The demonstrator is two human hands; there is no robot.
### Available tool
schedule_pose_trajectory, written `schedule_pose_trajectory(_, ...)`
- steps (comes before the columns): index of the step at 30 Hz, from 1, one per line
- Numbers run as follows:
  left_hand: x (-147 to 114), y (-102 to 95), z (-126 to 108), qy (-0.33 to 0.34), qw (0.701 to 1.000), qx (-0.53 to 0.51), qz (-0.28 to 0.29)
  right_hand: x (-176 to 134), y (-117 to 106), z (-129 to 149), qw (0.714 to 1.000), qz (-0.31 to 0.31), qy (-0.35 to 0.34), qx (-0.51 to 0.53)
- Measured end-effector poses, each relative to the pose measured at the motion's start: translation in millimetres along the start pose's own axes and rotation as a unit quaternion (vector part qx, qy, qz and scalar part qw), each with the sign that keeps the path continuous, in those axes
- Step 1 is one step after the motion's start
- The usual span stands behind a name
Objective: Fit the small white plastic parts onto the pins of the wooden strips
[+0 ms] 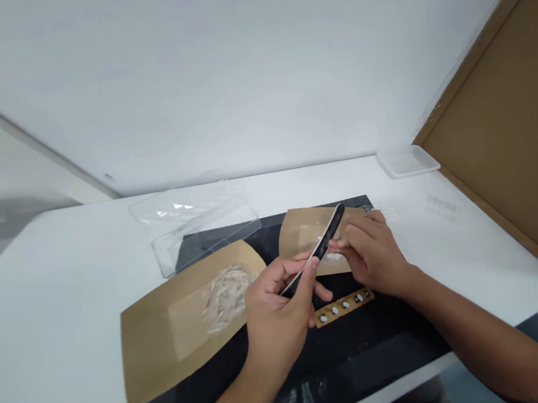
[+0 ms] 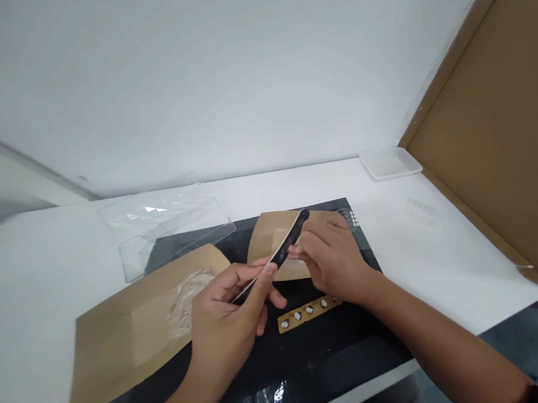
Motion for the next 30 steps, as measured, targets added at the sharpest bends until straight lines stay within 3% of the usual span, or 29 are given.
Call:
schedule_pose_trajectory(3, 0, 0.0, -1, 0.018, 1.000, 0.007, -0.004, 1, -2, 0, 0.999, -0.034, 0.024, -0.021)
schedule_pose_trajectory(7, -1, -1.2, -1, 0.029, 0.999, 0.020, -0.015, 2, 0, 4, 1.000, -0.002, -0.011, 0.011)
schedule_pose_trajectory(10, -1, -3.4, -2, 0.042, 0.999, 0.026, -0.020, 2, -1, 5, 0.999, -0.034, 0.006, 0.002)
schedule_pose_trajectory(14, -2, -6.1, -4, 0.061, 0.997, 0.040, -0.023, 3, 5, 11, 0.999, 0.022, -0.039, 0.013)
schedule_pose_trajectory(21, -9, -7.3, -12, 0.102, 0.990, 0.074, -0.057, 3, -1, 11, 0.995, -0.094, 0.006, 0.034)
schedule_pose_trajectory(27, -7, -6.3, -4, 0.102, 0.989, 0.093, -0.052, 2, -1, 7, 0.994, -0.101, 0.049, 0.013)
schedule_pose_trajectory(30, -7, -7.1, -2, 0.125, 0.981, 0.136, -0.065, 3, 3, 12, 0.996, -0.083, 0.024, 0.002)
Point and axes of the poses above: each hand's wrist, its own x-axis towards the middle knuckle, its own y-axis out of the palm, z = x × y, the point moved 3 cm from there along x, towards the middle knuckle, and after that the axes turned 6 degrees about -y, right-handed, at the moved point
